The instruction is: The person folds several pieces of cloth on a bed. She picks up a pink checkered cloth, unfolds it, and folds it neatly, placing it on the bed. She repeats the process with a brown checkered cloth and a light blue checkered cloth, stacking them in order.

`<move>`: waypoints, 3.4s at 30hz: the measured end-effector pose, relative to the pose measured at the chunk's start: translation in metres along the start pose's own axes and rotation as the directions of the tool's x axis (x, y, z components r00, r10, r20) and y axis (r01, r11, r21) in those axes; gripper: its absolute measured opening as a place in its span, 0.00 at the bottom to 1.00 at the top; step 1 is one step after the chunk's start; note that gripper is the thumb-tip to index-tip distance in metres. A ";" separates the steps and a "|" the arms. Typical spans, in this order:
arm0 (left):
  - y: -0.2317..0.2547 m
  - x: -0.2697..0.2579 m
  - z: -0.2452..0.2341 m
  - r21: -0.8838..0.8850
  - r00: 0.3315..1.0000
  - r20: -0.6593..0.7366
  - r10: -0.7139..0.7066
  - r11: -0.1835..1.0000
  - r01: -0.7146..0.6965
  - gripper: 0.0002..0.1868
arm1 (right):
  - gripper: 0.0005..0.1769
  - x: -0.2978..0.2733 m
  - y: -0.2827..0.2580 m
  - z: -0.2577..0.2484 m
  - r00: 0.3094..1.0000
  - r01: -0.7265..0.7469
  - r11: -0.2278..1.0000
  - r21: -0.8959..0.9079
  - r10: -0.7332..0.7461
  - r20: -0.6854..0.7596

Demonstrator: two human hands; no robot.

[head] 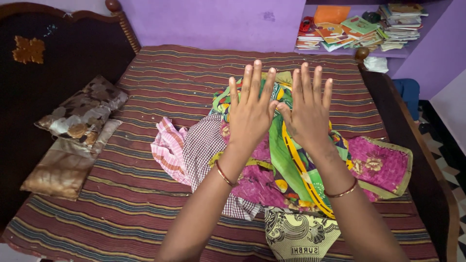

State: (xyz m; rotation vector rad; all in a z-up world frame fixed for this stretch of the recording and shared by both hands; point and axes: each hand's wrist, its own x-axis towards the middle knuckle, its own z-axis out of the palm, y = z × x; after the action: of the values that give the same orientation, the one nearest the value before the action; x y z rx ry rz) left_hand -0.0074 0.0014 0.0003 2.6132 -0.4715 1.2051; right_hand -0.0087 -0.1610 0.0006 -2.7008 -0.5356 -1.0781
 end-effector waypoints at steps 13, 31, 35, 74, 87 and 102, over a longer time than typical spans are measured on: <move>-0.001 -0.012 0.002 0.005 0.999 0.042 -0.018 1.000 0.018 0.38 | 0.45 -0.011 0.000 0.012 1.000 0.005 1.000 0.001 -0.005 0.007; -0.026 -0.043 0.016 0.054 0.994 0.068 -0.090 0.995 0.086 0.38 | 0.44 -0.019 -0.018 0.055 0.998 0.048 0.999 0.025 -0.049 0.040; -0.042 -0.049 0.016 0.046 0.992 0.064 -0.110 0.993 0.108 0.38 | 0.44 -0.016 -0.030 0.069 0.997 0.068 0.996 0.059 -0.071 0.039; -0.282 -0.424 0.245 0.258 0.099 0.808 -0.580 0.500 0.826 0.26 | 0.25 -0.248 -0.244 0.477 0.595 -0.311 0.935 0.172 0.050 0.802; -0.259 -0.343 0.208 -0.004 0.801 0.471 -0.368 0.908 0.419 0.36 | 0.16 -0.263 -0.180 0.495 0.577 -0.719 0.637 0.278 0.324 0.750; -0.200 -0.044 0.050 -0.753 0.916 0.243 -0.318 0.534 0.385 0.10 | 0.16 0.023 -0.132 0.219 0.834 -0.444 0.059 0.894 0.391 0.389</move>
State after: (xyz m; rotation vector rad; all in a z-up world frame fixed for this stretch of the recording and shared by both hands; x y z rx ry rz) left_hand 0.0765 0.1781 -0.0797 1.8287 -0.3438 0.5467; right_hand 0.0921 0.0320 -0.1361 -1.4589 -0.2160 -0.2323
